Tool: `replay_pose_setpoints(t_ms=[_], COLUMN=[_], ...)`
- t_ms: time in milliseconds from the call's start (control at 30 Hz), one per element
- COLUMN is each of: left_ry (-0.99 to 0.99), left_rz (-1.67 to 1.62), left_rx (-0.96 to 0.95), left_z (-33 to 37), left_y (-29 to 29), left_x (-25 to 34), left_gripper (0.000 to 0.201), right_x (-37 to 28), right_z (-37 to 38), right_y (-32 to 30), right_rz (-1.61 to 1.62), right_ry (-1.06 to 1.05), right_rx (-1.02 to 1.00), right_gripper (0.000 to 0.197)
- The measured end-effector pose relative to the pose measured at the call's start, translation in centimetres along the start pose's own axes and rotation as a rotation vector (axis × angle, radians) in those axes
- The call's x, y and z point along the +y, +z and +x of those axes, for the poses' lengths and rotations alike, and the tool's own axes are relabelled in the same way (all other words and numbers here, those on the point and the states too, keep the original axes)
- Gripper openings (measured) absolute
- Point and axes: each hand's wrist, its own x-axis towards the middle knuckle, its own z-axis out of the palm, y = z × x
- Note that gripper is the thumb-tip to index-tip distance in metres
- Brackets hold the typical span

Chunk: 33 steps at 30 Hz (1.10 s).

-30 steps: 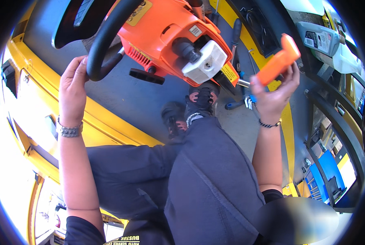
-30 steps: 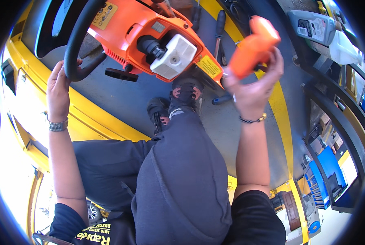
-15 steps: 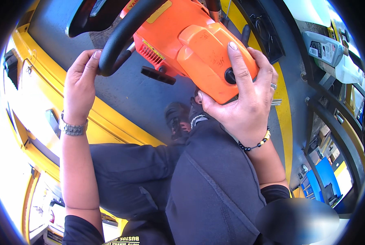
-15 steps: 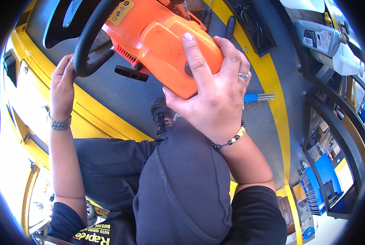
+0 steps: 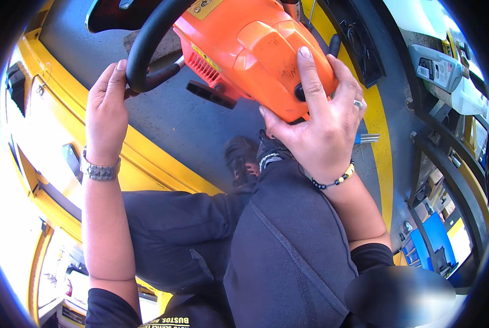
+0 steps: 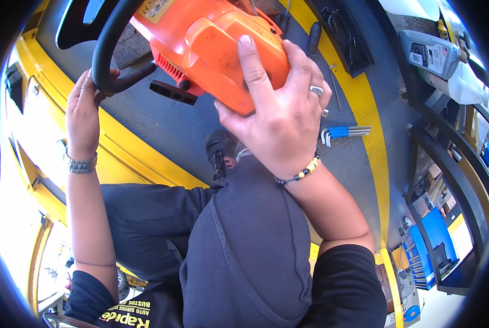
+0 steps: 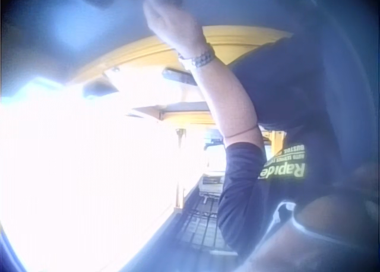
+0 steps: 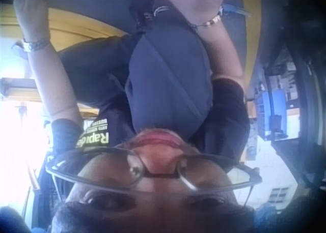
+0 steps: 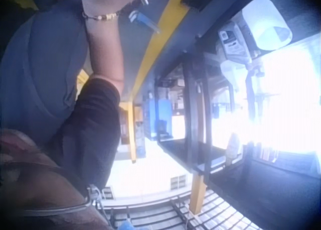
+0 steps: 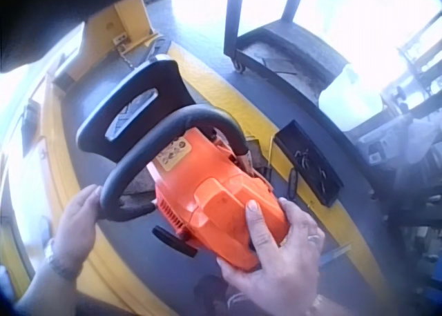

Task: The person sits on the floor and repairs a chainsaw by removing the air filter cover, adjusting internal components with a screwdriver, and reassembling the cover. The person handles the chainsaw, air filter cover, and tools on the floor.

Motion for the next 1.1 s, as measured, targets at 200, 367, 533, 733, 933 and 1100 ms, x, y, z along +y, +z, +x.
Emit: replay_pose_setpoints(t_ms=[200,367,533,733,933,1100], left_ry=[0.021,0.024,0.096,0.387,0.931,0.759], left_rz=[0.021,0.045,0.033,0.129,0.432,0.532], left_rx=[-0.002,-0.036,-0.002,0.226,-0.061,0.004], left_z=[0.1,0.0,-0.1,-1.5,-3.8,-0.5], left_y=[0.2,0.5,1.4,4.6,8.4,13.0], left_x=[0.0,0.1,0.2,4.1,8.4,6.8], left_gripper=[0.04,0.041,0.036,0.024,0.045,0.071], right_x=[0.8,1.8,2.6,2.5,2.8,3.4], right_z=[-0.7,-2.5,-3.4,-3.3,-3.8,-3.5], right_y=[1.7,4.1,5.7,6.4,6.6,6.4], right_rz=[0.122,0.248,0.306,0.343,0.334,0.423], right_ry=[-0.007,-0.004,-0.03,0.008,0.045,0.026], right_rx=[0.104,0.209,0.294,0.285,0.289,0.278], right_gripper=[0.102,0.115,0.123,0.122,0.127,0.131])
